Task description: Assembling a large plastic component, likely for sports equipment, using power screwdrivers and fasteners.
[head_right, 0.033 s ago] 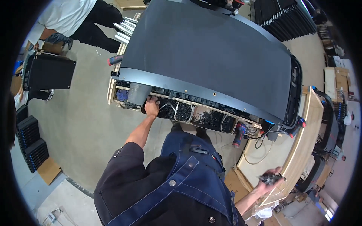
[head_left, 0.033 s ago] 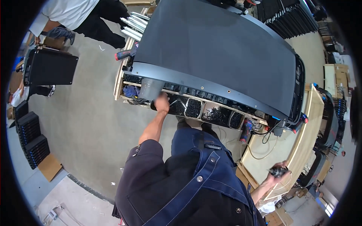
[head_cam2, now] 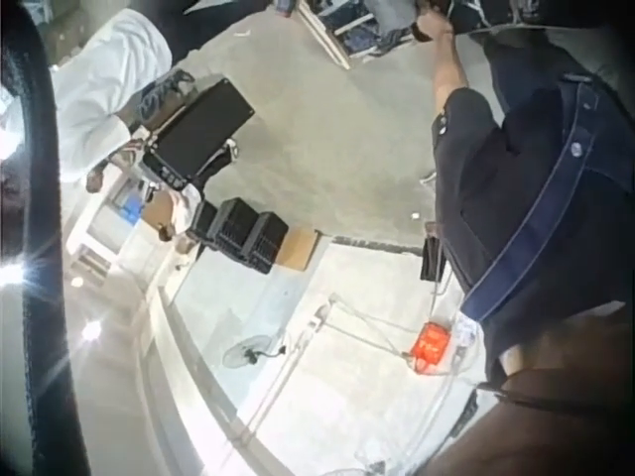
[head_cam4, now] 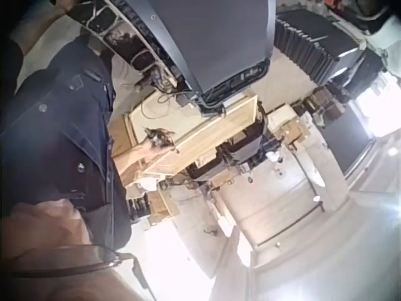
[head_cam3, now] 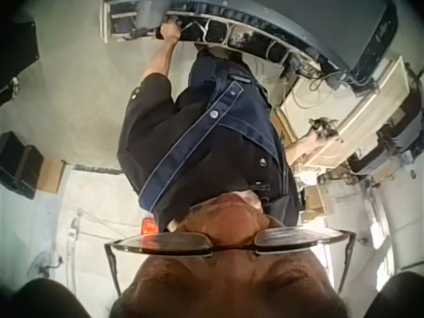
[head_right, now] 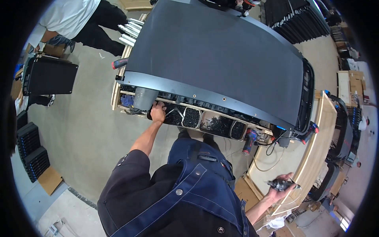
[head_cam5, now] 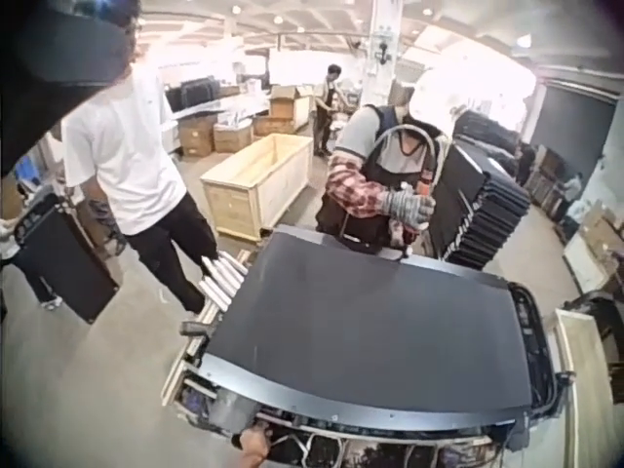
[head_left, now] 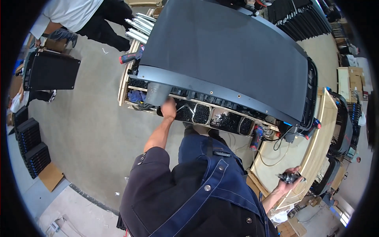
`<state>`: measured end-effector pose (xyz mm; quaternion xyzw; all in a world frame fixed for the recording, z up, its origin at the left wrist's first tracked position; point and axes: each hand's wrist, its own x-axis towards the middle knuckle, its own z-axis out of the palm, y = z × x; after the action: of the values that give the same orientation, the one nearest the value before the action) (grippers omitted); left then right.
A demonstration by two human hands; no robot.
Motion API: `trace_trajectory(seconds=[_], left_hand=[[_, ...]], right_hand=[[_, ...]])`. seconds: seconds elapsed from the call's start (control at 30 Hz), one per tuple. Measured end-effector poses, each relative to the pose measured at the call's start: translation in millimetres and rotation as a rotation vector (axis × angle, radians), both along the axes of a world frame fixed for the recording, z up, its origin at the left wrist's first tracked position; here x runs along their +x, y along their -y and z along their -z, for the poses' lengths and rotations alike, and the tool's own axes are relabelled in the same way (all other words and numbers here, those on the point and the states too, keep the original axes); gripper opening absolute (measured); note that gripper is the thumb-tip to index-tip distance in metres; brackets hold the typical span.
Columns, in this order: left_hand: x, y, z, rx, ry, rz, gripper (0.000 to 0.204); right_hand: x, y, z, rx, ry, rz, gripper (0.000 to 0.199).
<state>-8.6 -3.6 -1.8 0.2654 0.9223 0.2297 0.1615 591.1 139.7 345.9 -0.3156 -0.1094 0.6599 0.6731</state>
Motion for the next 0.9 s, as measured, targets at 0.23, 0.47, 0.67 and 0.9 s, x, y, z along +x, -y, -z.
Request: trace_trajectory(seconds=[0.23, 0.47, 0.67, 0.9], left_hand=[[1, 16, -40, 0.125, -0.045, 0.159, 0.018], [84, -18, -150, 0.621, 1.367, -0.013, 0.025], [180, -59, -264, 0.844, 1.819, -0.019, 0.033], [227, -77, -284, 0.968, 1.826, -0.115, 0.026]], right_hand=[[-86, -29, -38, 0.219, 0.357, -0.173, 0.050], [-176, -60, -24, 0.258, 0.356, -0.283, 0.046], [-248, -78, -30, 0.224, 0.159, -0.483, 0.039], [-235, -102, -21, 0.201, 0.074, -0.534, 0.043]])
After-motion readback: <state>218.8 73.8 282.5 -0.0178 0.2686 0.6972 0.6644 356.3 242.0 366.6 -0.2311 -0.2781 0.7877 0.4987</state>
